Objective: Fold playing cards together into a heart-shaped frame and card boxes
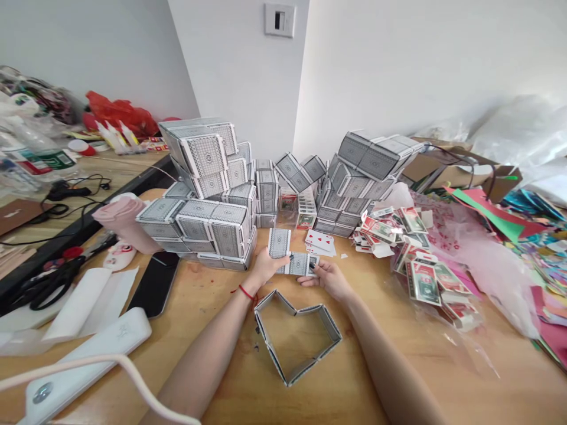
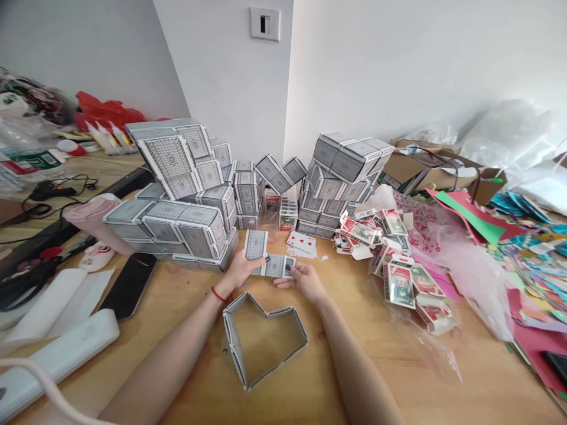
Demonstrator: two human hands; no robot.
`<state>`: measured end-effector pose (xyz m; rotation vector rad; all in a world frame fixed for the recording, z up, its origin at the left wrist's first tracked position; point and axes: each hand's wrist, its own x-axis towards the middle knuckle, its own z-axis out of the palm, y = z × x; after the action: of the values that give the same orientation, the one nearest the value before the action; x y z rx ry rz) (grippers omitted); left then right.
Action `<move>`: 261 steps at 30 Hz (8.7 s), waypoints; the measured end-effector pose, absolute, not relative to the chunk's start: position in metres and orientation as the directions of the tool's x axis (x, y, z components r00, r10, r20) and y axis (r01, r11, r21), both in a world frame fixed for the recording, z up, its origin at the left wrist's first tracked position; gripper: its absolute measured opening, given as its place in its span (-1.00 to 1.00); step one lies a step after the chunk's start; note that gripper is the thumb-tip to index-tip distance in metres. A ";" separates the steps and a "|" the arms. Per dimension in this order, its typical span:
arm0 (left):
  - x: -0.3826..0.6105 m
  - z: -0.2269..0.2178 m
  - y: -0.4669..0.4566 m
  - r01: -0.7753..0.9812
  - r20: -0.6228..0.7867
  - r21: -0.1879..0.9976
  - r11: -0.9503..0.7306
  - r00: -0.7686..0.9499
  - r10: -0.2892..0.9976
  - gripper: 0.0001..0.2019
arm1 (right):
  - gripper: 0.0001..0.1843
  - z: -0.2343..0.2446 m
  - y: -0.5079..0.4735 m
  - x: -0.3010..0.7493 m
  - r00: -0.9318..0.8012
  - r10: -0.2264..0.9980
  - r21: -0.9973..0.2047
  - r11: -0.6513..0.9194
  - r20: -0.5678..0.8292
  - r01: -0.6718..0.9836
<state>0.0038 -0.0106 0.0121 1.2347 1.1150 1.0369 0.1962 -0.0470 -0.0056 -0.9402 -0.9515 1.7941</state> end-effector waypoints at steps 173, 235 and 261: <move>0.016 0.011 -0.015 0.020 -0.069 0.998 0.066 0.234 0.970 -0.79 | -0.70 -0.021 -0.033 0.165 0.341 0.926 -0.924 0.020 0.161 0.381; 0.003 0.002 -0.003 0.115 0.099 0.990 -0.082 -0.156 0.983 -0.81 | -0.68 -0.027 -0.003 0.245 0.483 0.843 -0.946 0.085 0.235 0.312; 0.001 -0.007 0.003 -0.070 0.104 0.990 -0.119 -0.181 0.978 -0.63 | -0.70 0.003 -0.048 0.234 -0.139 0.971 -0.972 -0.211 -0.196 -0.099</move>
<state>0.0009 0.0026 -0.0066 1.1411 1.2226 1.4610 0.2338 -0.0476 0.0030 -1.2077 -1.1127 1.5085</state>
